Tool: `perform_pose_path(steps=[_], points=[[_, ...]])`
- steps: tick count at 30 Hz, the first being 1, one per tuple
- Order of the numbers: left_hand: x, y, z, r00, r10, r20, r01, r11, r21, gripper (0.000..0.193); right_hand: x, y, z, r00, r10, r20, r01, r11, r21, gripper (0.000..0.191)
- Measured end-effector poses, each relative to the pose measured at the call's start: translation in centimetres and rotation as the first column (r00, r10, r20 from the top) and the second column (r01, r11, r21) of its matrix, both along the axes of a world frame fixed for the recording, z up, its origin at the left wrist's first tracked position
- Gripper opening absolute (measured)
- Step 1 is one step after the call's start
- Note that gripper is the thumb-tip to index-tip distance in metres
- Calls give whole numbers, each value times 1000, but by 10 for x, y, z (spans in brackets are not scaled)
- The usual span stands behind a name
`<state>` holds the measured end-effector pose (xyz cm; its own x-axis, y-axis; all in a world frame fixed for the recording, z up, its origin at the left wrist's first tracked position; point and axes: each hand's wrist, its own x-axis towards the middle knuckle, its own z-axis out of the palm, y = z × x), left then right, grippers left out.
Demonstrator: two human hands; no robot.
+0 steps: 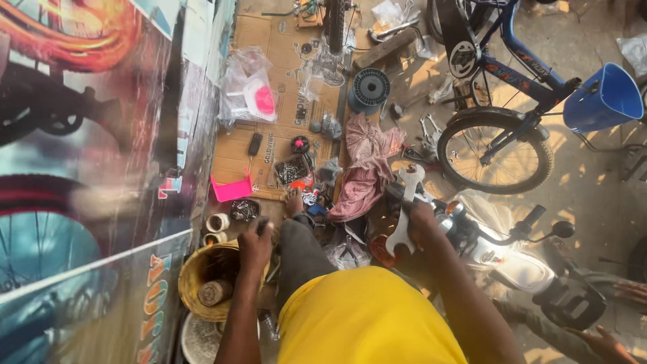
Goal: The person adjusts the handlebars of a blue bicycle using a wrench, then moves to the pedals and crank area to tighten bolts. Finally, the person installs a new red and white seat onto the bicycle frame.
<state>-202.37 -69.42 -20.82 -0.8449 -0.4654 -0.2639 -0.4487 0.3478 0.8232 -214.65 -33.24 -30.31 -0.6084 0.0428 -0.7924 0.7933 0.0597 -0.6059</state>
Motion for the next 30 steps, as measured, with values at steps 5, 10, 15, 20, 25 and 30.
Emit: perform_pose_path(steps=[5,10,15,20,25,30], points=[[-91,-144,3,996,23,-92,-42,976,-212,22,-50,-72,25,1000,21,-2,-20,996,83,21],[-127,-218,21,994,-5,-110,-14,984,-175,24,-57,-91,73,936,-347,66,353,923,-151,18],[-195,-241,30,996,27,-83,-38,989,-140,23,-100,-113,90,907,-417,53,415,867,-274,25],[-235,-219,21,999,-33,1,33,997,-65,25,-142,-138,85,875,-476,83,478,824,-304,26],[-270,-178,20,989,-147,-1,146,983,-108,26,-194,-151,84,896,-442,54,434,842,-320,24],[-324,-163,24,939,-266,217,327,889,-322,22,-246,-113,93,872,-488,37,476,827,-299,22]])
